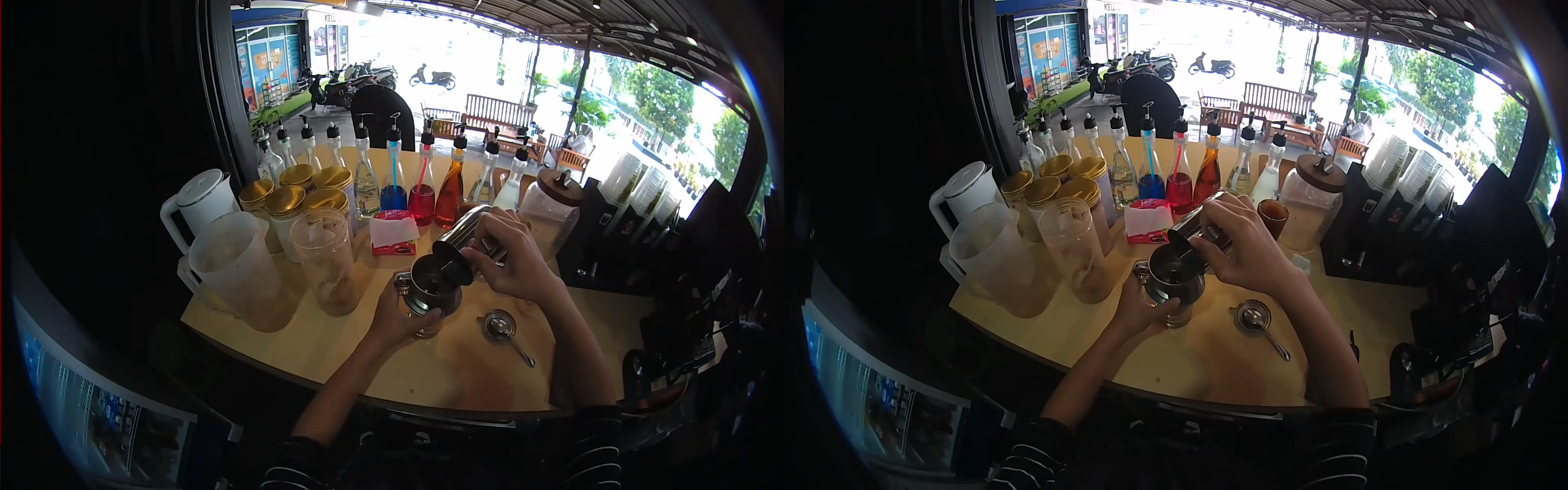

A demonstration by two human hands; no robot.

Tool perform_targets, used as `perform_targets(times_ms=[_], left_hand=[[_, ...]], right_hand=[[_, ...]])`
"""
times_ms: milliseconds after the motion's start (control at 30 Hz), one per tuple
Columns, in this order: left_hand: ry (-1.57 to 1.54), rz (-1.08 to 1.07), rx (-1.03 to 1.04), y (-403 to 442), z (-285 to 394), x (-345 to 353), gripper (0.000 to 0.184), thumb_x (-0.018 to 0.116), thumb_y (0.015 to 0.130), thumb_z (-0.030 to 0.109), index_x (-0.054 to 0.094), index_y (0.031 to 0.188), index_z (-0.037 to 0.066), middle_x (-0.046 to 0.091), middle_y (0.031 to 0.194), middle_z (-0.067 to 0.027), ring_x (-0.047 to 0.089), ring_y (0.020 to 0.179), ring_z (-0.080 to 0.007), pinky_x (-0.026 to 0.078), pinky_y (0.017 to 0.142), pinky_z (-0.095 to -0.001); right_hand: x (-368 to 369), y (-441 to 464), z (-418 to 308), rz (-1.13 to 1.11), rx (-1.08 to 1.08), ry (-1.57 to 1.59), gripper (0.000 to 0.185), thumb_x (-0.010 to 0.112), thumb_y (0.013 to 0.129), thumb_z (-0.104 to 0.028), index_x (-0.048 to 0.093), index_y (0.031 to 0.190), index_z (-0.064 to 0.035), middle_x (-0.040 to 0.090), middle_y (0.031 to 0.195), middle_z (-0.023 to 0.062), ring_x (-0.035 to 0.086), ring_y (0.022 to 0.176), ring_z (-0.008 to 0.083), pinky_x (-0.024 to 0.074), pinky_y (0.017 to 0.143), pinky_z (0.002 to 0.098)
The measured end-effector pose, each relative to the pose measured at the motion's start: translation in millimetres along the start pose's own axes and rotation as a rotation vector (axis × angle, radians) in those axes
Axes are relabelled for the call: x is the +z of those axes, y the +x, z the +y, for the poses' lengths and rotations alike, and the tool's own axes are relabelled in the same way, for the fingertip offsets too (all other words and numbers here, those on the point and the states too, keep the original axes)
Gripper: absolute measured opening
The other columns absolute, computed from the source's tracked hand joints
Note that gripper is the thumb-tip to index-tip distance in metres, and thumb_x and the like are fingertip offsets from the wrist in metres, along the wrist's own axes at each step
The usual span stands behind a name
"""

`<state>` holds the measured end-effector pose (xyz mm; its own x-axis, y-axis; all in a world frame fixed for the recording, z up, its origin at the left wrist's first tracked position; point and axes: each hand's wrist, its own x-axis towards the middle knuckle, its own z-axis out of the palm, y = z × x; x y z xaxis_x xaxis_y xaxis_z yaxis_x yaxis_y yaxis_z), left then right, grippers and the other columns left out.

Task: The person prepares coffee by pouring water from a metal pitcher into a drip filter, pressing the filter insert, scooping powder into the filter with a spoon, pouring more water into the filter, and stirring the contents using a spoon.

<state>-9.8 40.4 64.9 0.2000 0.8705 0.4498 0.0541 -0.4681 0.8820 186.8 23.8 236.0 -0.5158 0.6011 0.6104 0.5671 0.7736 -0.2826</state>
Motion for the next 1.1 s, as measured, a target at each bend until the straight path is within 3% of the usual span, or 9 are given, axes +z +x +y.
perform_targets(times_ms=[500, 1100], left_hand=[[0.013, 0.008, 0.026, 0.3, -2.6, 0.1, 0.079, 0.084, 0.064, 0.026, 0.042, 0.126, 0.003, 0.056, 0.117, -0.0119, 0.054, 0.113, -0.0224, 0.042, 0.097, -0.0361], [-0.006, 0.012, 0.026, 0.8, 2.2, 0.6, 0.078, 0.084, 0.065, 0.024, 0.042, 0.127, 0.002, 0.056, 0.118, -0.0118, 0.054, 0.113, -0.0220, 0.041, 0.099, -0.0357]], right_hand=[[1.6, 4.8, -1.7, 0.015, -0.035, 0.001, 0.019, 0.067, 0.076, -0.012, 0.052, 0.083, -0.0013, 0.052, 0.074, 0.0106, 0.050, 0.074, 0.0287, 0.0394, 0.078, 0.0385], [-8.4, -0.2, -4.2, 0.012, -0.048, -0.055, 0.021, 0.067, 0.076, -0.010, 0.049, 0.081, -0.0010, 0.053, 0.075, 0.0113, 0.051, 0.077, 0.0285, 0.0382, 0.076, 0.0381]])
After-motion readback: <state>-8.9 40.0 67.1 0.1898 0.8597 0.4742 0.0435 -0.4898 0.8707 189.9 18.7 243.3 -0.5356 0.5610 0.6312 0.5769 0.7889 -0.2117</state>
